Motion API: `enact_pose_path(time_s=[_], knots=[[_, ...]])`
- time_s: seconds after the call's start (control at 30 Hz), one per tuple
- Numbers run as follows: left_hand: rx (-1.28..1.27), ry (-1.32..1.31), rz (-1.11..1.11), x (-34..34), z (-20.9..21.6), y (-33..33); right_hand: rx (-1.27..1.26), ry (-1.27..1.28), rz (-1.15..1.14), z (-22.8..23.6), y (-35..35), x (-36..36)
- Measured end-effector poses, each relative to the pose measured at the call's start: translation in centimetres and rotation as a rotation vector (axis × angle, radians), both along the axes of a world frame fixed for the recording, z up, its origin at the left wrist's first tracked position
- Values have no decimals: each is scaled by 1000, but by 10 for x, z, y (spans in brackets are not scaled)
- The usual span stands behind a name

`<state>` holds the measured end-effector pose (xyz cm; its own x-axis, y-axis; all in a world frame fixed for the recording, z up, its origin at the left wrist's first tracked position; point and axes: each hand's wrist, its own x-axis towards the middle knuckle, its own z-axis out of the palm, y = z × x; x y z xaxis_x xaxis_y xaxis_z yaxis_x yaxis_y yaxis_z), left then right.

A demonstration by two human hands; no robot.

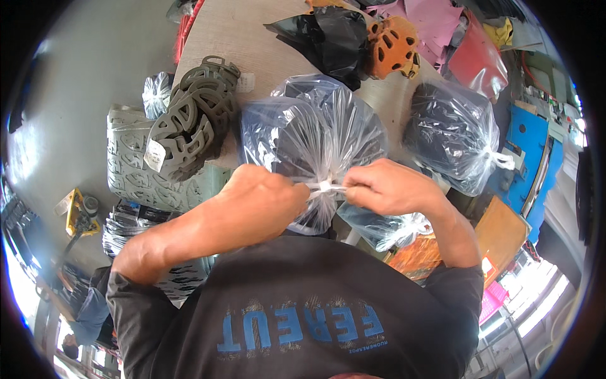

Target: The person bundles small black parts into clear plastic bags, ties them, and places them on a table. They then write on a yellow notepad and affix small white labels to the bags. Later, they sweep the floor with a red broom and dustpan, collecting debris into a white sack.

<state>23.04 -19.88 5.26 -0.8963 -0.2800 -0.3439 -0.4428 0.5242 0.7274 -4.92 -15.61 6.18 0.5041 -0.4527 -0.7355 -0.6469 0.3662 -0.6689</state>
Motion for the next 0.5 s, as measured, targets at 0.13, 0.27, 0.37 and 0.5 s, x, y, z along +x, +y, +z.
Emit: enact_pose_path(time_s=[0.13,0.27,0.37,0.5], knots=[[-166,22,-102,-17,-2,-5,-367,24,178,1,2,10],[11,402,157,-14,-20,-4,-485,-261,-62,-33,22,-8],[-32,396,82,-9,-37,-2,-424,-392,-271,-62,37,-34],[-56,369,28,-12,-54,-1,-204,-304,-407,-82,51,-55]])
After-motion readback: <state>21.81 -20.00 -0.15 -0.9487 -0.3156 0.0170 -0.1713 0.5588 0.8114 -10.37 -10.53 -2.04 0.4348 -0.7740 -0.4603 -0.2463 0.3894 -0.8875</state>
